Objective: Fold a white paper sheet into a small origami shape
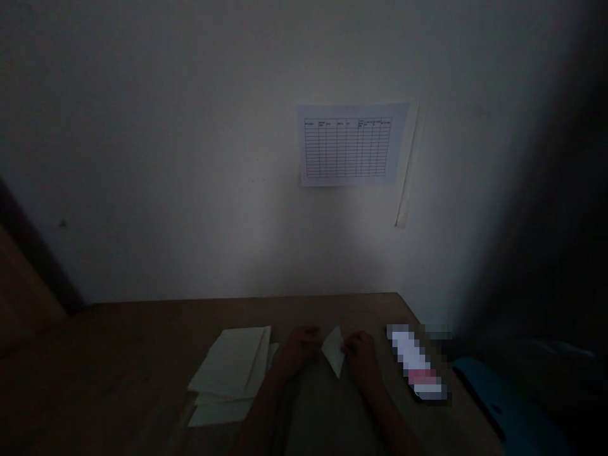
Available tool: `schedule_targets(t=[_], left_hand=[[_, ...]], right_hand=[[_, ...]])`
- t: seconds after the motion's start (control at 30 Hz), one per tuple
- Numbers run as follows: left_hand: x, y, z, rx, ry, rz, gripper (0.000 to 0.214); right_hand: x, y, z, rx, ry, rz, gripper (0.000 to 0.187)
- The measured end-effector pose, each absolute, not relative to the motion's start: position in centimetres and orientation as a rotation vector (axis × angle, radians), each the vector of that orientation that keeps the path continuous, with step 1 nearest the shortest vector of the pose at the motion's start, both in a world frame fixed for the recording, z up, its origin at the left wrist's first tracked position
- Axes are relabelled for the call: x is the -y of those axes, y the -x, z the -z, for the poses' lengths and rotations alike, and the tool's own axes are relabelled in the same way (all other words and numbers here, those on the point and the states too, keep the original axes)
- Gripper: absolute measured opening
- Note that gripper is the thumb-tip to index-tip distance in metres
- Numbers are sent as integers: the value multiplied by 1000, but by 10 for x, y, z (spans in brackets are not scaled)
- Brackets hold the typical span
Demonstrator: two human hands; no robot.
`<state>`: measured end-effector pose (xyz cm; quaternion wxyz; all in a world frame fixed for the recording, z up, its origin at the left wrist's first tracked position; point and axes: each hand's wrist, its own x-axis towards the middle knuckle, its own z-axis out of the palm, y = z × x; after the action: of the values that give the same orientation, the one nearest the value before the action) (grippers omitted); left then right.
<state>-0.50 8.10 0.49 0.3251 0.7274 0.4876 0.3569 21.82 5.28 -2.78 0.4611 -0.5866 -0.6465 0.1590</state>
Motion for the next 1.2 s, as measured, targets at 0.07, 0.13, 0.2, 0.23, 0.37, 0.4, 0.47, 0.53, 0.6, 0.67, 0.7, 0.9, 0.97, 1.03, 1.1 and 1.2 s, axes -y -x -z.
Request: schedule_targets(t=[0.07,0.13,0.2,0.23,0.37,0.4,0.47,0.53,0.6,0.67,0.7,0.9,0.97,1.03,1.1,1.2], left_hand=[[-79,3,-4,-1283,-1887,-938,22],[-79,2,-3,-1292,-1863,-950,20],[-78,2,-2,-1301,-1852,-963,19],[-78,2,-2,-1308,-1852,-964,19],[-75,-1,-5,-1353,-1847,-957,19],[-74,-2,-6,-1360,-1847,-950,19],[-74,-4,-7,-1359,-1857,-940,19],[-74,-6,-7,-1359,-1870,-937,20],[-75,-7,-7,-1361,-1886,-937,20],[-75,-7,-7,-1358,-1902,-938,18],[-75,-8,-8,-1352,-1912,-935,17],[-76,-11,-8,-1318,-1979,-909,18],[-77,-13,-6,-1340,-2004,-894,19],[-78,-14,-4,-1375,-2036,-894,19],[-79,-14,-1,-1397,-2066,-890,17],[-79,-15,2,-1416,-2076,-896,15]], right_hand=[[-53,-218,29,1599,1446,-384,12],[-53,-217,28,1603,1459,-378,11],[-52,-217,26,1615,1466,-381,10],[-51,-217,25,1622,1468,-385,10],[-48,-215,21,1644,1456,-402,9],[-48,-215,21,1649,1452,-405,9],[-48,-214,22,1660,1444,-404,10],[-49,-214,23,1668,1439,-398,10],[-50,-213,23,1678,1440,-395,11],[-49,-213,20,1692,1443,-399,10],[-48,-213,19,1700,1442,-400,11],[-45,-212,14,1734,1403,-402,11],[-45,-212,15,1750,1412,-416,10],[-46,-213,15,1759,1419,-428,10],[-47,-213,16,1761,1418,-432,10],[-47,-213,18,1762,1420,-426,11]])
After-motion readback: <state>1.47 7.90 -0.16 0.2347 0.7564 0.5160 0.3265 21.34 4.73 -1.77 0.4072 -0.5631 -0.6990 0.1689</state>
